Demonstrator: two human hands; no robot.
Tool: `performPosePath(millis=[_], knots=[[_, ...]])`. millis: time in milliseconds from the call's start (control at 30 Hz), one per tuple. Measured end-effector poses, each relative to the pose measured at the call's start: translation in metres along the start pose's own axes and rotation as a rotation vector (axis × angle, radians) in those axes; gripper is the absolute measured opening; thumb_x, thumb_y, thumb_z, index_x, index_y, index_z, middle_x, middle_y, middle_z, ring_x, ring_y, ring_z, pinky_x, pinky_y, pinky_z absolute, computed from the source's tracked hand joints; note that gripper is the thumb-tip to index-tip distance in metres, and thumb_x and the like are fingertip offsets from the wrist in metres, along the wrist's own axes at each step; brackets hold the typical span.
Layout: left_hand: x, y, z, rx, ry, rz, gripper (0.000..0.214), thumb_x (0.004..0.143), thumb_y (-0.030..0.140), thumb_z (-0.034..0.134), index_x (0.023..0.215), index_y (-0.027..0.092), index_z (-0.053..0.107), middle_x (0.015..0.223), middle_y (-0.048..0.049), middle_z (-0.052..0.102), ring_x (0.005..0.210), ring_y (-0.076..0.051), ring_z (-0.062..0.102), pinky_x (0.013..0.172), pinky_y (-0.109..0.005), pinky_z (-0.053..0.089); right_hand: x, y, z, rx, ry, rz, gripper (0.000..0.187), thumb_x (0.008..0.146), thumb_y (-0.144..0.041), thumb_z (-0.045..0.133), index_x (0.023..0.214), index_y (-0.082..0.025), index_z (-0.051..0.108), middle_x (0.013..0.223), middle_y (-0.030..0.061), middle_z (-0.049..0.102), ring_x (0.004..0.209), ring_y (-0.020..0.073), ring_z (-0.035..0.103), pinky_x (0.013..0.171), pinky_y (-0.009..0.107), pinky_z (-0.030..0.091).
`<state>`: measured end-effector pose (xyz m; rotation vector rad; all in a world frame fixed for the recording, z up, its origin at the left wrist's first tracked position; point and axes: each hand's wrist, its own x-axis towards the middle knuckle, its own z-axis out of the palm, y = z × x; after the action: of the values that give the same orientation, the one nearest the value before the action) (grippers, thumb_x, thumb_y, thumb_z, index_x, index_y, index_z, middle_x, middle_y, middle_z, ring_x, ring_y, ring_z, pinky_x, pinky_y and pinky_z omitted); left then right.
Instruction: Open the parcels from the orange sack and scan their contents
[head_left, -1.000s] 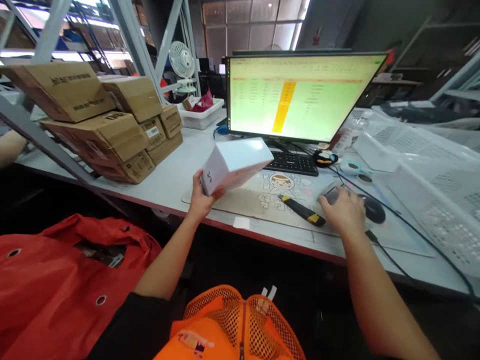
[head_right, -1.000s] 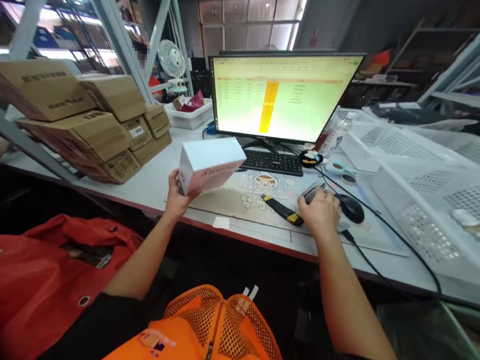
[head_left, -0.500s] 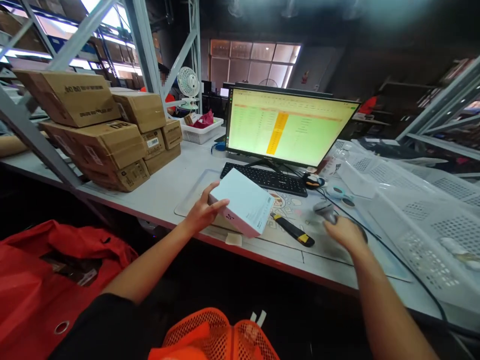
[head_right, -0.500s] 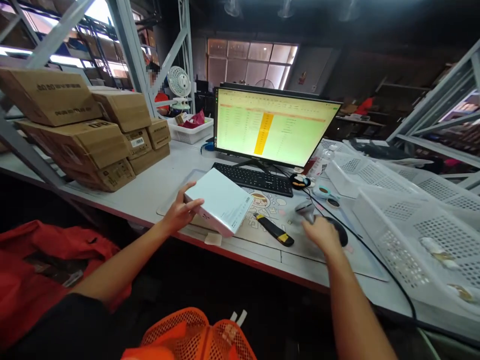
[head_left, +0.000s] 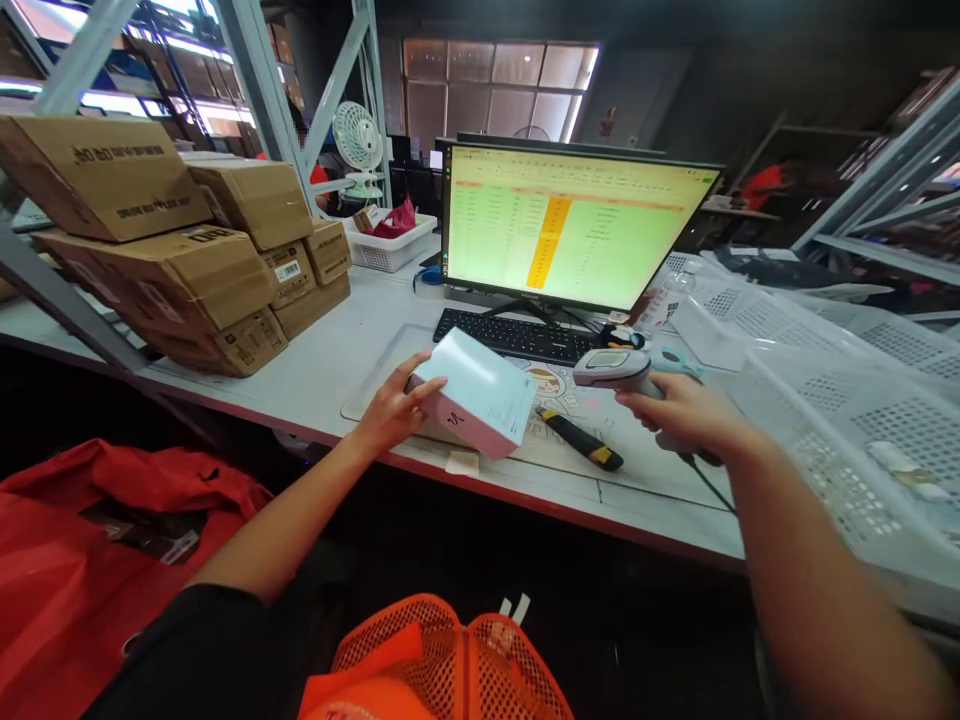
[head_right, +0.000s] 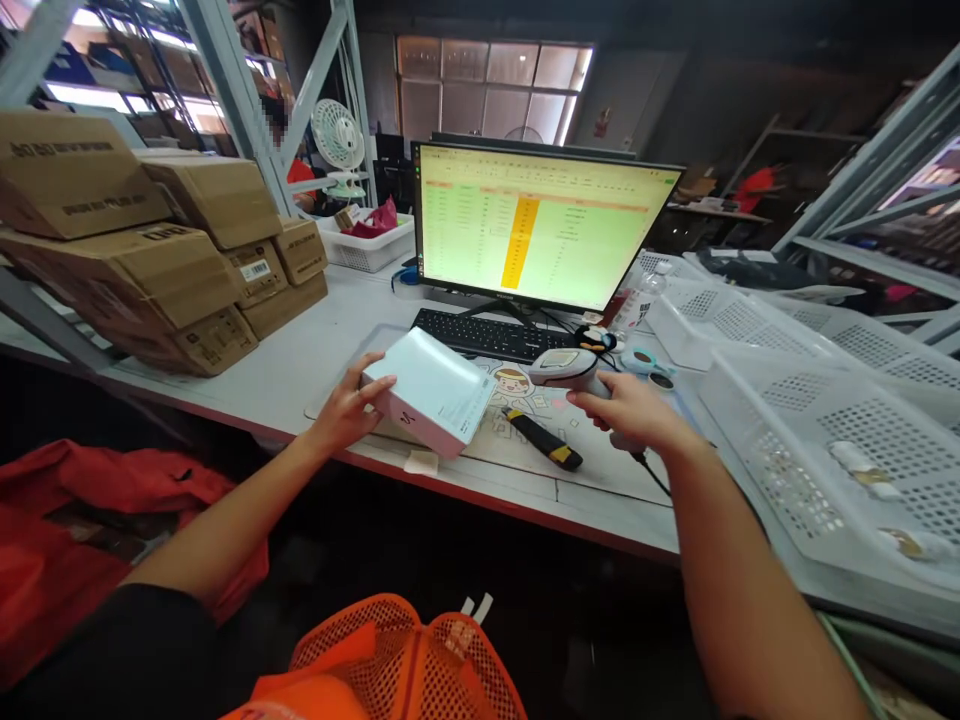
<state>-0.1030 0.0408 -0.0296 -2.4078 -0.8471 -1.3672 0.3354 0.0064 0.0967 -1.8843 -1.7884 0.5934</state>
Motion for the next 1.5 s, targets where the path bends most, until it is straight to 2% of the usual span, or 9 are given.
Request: performPosePath(millis=[133,300,433,500,633,933,1167,1300,1500], knots=[[-0.014,-0.006,-0.006,-0.128,0.092,-0.18,0.09,0.083,0.018,0.078,0.157,0.032,0.028,0.148,-0.0147,0.055,0.139,-0.029,0.056,0.113,-0.049,0.051,0.023,0.039,0.033,-0.424,0.082,0.186,0.029,0.094,-0.041,0.06,0.105,-0.015,0.07,0.095,0.0127,0.075,0.088,0.0278,0.073,0.073,0.034,0.055],[-0.036,-0.01,0.002,-0.285,0.286,-0.708,0.103,0.07,0.046,0.089,0.154,0.024,0.033,0.144,-0.016,0.056,0.134,-0.03,0.059,0.114,-0.045,0.048,0.022,0.066,0.06,-0.608,0.186,0.364,0.047,0.095,-0.033,0.055,0.131,-0.003,0.061,0.118,0.0271,0.069,0.112,0.0391,0.068,0.09,0.046,0.054],[-0.042,-0.012,0.009,-0.4,0.175,-1.031,0.084,0.069,0.051,0.085,0.139,0.02,0.052,0.128,-0.0135,0.067,0.121,-0.03,0.066,0.105,-0.043,0.054,0.028,0.048,0.066,-0.637,0.381,0.254,0.056,0.1,-0.034,0.045,0.142,0.0,0.055,0.136,0.031,0.059,0.129,0.0426,0.057,0.103,0.052,0.047],[-0.04,-0.014,0.01,-0.377,0.091,-1.095,0.074,0.069,0.053,0.083,0.13,0.02,0.057,0.119,-0.0112,0.071,0.112,-0.03,0.069,0.1,-0.044,0.056,0.046,0.032,0.07,-0.588,0.331,0.131,0.055,0.101,-0.029,0.041,0.15,-0.005,0.05,0.132,0.0254,0.065,0.124,0.0371,0.061,0.104,0.048,0.047],[-0.038,-0.014,0.01,-0.323,0.022,-1.122,0.074,0.068,0.052,0.083,0.129,0.021,0.057,0.119,-0.0115,0.072,0.111,-0.03,0.069,0.098,-0.044,0.056,0.102,0.009,0.091,-0.508,0.027,0.038,0.053,0.093,-0.028,0.06,0.146,-0.022,0.059,0.119,0.012,0.074,0.11,0.0289,0.068,0.097,0.036,0.051],[-0.043,-0.018,0.013,-0.278,0.059,-1.079,0.07,0.067,0.052,0.086,0.124,0.021,0.062,0.119,-0.0115,0.07,0.115,-0.032,0.066,0.101,-0.046,0.053,0.148,-0.016,0.112,-0.42,0.031,0.066,0.048,0.092,-0.02,0.06,0.138,-0.01,0.066,0.131,0.0252,0.067,0.125,0.0376,0.062,0.107,0.049,0.047],[-0.049,-0.02,0.01,-0.401,0.057,-0.969,0.079,0.067,0.057,0.085,0.131,0.019,0.059,0.121,-0.0127,0.069,0.117,-0.032,0.065,0.103,-0.049,0.053,0.106,-0.088,0.1,-0.173,-0.073,-0.388,0.071,0.097,-0.044,0.065,0.161,-0.028,0.04,0.154,0.0086,0.054,0.124,0.0212,0.063,0.104,0.033,0.052],[-0.053,-0.024,0.011,-0.331,0.061,-0.847,0.081,0.067,0.062,0.082,0.13,0.017,0.059,0.12,-0.0139,0.066,0.117,-0.034,0.065,0.104,-0.052,0.053,0.052,-0.127,0.123,-0.29,-0.149,-0.811,0.103,0.07,-0.042,0.093,0.158,-0.021,0.044,0.15,0.0151,0.055,0.127,0.0356,0.058,0.105,0.051,0.053],[-0.05,-0.006,0.006,-0.103,0.017,-0.736,0.094,0.074,0.072,0.067,0.146,0.015,0.049,0.142,-0.0191,0.056,0.123,-0.043,0.06,0.108,-0.063,0.05,0.0,-0.121,0.116,-0.485,0.056,-0.681,0.075,0.075,-0.041,0.088,0.142,-0.031,0.058,0.134,-0.0013,0.067,0.119,0.0248,0.061,0.105,0.039,0.053]])
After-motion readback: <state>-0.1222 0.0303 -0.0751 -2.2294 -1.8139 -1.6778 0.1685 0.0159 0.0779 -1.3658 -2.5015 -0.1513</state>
